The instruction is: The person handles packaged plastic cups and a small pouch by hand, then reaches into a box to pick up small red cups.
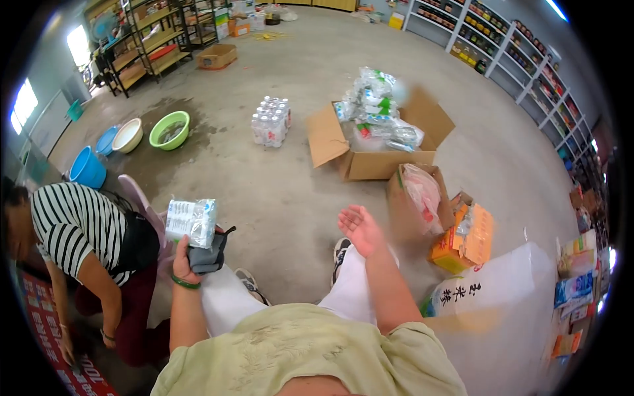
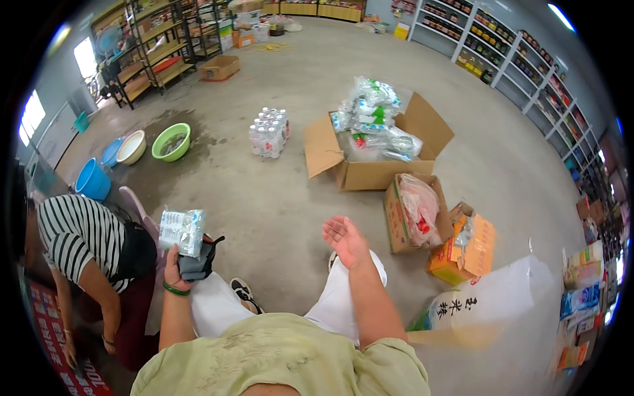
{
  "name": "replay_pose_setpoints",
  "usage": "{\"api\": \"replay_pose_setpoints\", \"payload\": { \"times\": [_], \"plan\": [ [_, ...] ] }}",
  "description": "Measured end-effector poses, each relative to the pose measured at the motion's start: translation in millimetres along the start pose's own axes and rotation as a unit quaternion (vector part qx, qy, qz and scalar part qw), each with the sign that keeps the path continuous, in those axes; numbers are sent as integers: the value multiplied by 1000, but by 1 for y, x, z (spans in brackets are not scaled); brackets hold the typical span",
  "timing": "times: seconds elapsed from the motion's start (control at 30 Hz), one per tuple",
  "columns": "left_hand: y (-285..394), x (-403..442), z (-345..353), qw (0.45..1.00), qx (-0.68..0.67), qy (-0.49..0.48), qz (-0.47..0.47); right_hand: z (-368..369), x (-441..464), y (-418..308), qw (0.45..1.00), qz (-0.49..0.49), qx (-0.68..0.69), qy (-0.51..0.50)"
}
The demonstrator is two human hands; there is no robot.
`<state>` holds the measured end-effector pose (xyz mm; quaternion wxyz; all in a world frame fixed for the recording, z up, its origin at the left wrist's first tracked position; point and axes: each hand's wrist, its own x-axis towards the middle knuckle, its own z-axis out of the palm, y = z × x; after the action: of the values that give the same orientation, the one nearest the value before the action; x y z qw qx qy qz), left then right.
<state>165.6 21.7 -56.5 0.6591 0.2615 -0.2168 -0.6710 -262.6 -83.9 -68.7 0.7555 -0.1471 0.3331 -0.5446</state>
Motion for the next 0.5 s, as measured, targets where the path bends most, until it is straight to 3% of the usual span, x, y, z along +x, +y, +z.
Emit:
{"api": "replay_pose_setpoints", "payload": {
  "times": [0.1, 0.5],
  "plan": [
    [-1, 0, -5, 998, -14, 53, 23, 4, -3, -1, 1000, -4, -15, -2],
    [-2, 1, -10, 999, -21, 22, 14, 3, -6, -2, 999, -9, -34, -26]
  ]
}}
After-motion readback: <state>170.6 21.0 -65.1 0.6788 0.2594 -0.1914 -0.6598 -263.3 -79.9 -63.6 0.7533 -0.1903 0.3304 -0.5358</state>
